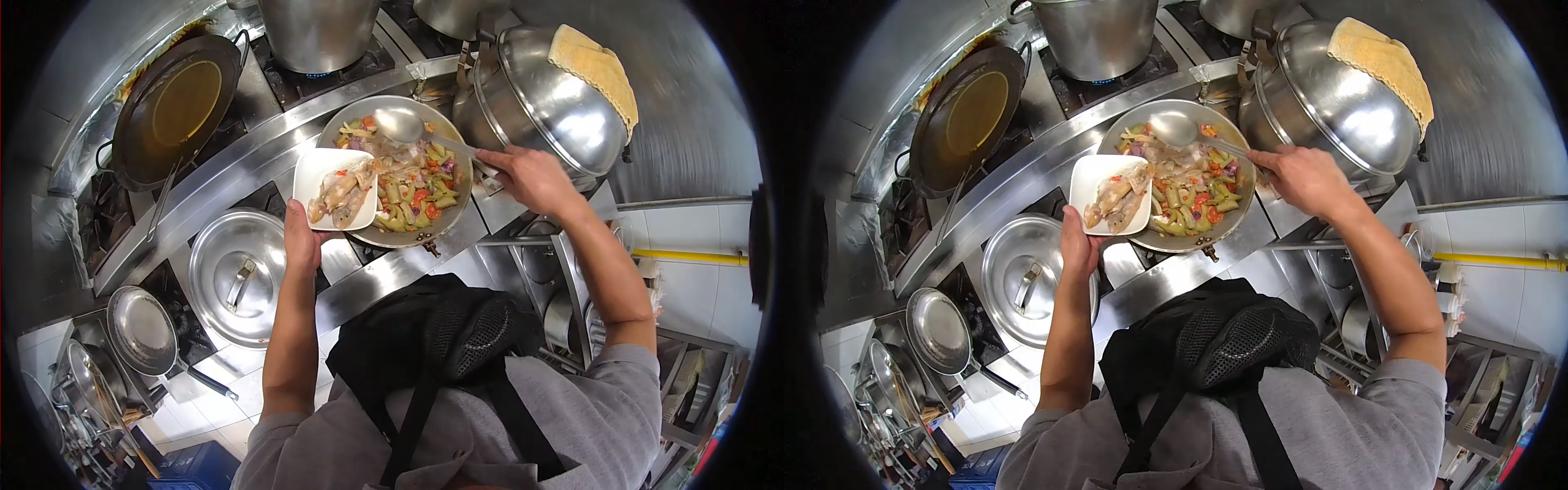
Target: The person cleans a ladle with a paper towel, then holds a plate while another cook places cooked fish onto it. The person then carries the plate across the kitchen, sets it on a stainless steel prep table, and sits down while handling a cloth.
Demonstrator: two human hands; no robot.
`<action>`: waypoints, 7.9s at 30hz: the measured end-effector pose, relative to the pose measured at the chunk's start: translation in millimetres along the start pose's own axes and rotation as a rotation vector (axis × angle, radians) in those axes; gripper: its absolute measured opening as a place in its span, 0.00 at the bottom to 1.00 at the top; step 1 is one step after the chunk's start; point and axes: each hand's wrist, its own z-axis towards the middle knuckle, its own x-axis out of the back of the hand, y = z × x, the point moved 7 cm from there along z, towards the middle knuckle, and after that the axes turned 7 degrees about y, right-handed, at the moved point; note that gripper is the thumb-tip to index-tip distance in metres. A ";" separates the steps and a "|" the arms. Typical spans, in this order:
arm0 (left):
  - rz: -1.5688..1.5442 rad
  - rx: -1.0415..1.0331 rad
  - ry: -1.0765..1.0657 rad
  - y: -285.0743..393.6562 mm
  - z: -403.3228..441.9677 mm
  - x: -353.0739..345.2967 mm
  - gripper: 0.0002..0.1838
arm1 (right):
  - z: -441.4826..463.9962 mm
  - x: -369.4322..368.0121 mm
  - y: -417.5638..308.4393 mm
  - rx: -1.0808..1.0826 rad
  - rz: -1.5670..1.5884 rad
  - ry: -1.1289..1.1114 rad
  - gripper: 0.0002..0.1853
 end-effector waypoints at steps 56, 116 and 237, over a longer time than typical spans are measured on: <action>-0.047 0.004 0.112 16.7 -12.6 23.5 0.28 | -7.5 -85.6 10.0 -0.124 0.126 -0.006 0.22; 0.046 -0.148 0.281 39.0 -64.9 95.2 0.30 | 26.8 -117.9 24.8 -0.132 0.085 -0.088 0.22; 0.133 -0.020 0.242 12.9 -62.7 106.4 0.27 | 5.2 -126.1 15.4 -0.210 0.239 -0.027 0.20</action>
